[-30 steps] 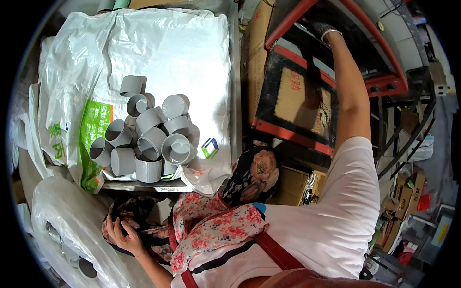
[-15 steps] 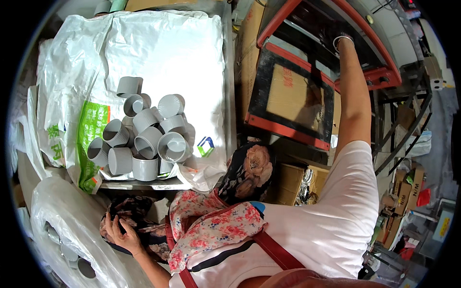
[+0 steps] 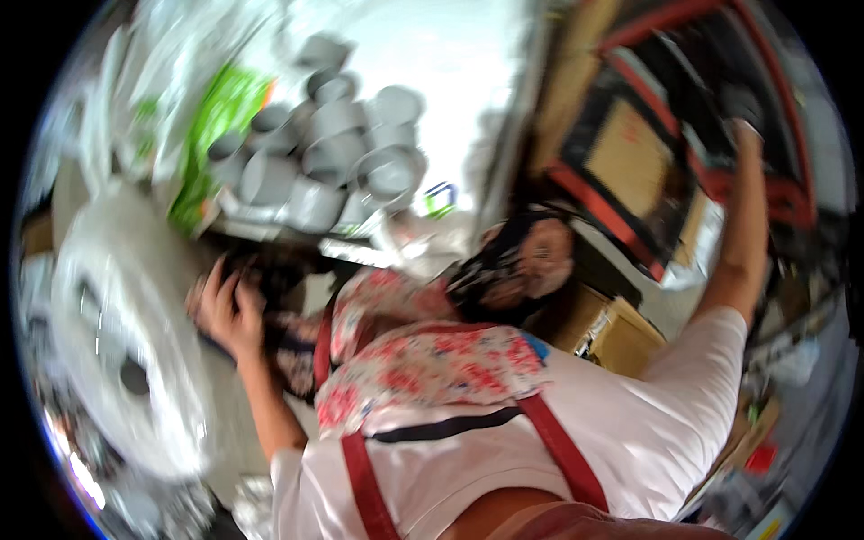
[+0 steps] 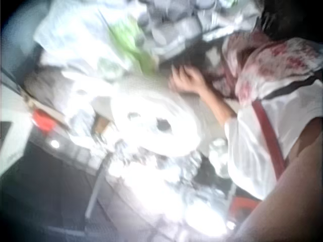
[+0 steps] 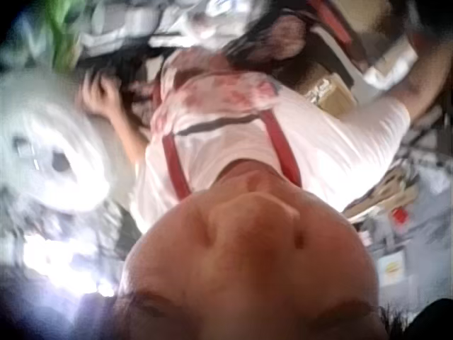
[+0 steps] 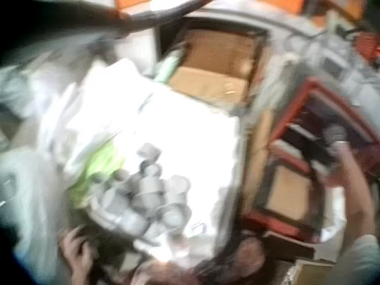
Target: The person assembles metal components by picking up grey cylindrical parts, placing a circular metal band around the top of each, and using a small hand tool to secure or check the fit before placing them aside.
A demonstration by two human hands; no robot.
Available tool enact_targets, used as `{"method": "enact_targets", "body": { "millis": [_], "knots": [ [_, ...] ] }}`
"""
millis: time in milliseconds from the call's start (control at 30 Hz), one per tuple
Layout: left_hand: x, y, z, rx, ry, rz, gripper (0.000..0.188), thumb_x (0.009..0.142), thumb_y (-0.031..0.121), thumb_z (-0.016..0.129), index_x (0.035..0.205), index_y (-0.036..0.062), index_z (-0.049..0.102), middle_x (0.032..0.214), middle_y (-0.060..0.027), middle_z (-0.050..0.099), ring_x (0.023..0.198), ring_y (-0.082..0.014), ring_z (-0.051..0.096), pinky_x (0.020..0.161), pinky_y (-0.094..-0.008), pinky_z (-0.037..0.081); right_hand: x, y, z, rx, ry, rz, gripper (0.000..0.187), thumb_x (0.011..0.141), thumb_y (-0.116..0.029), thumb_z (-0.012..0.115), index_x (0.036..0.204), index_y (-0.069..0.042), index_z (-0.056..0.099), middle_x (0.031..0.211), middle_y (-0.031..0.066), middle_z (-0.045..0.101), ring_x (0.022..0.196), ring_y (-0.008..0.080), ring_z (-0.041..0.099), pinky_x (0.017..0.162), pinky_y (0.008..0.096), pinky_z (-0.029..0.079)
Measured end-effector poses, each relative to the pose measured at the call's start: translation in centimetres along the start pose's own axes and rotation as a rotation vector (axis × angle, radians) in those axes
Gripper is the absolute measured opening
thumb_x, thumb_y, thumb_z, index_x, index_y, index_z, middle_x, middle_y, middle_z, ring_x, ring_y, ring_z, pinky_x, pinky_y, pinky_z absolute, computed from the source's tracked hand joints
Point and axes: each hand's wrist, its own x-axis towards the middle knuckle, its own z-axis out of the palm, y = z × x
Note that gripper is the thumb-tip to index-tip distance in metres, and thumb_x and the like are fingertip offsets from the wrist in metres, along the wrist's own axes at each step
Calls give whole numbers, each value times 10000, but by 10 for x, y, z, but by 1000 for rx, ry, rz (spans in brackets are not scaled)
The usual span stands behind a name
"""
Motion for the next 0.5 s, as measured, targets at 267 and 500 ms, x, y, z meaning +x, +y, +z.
{"method": "enact_targets", "body": {
  "millis": [267,500],
  "knots": [
    [-1,-7,5,-52,18,-44,122,748,37,577,853,-9,620,1088,-127,574,1027,-262,513,929,-357,346,65,-33,23,200,325,-144,431,865,-263,387,1274,-125,399,1328,162,341,1220,303,324,993,375,283],
    [-23,-9,12,-61,28,-113,119,764,27,562,858,-29,610,1087,-151,563,1013,-303,506,932,-389,347,35,-76,-34,283,217,-5,371,848,-283,383,1016,-19,583,1037,218,553,984,351,524,845,418,410]
  ]
}}
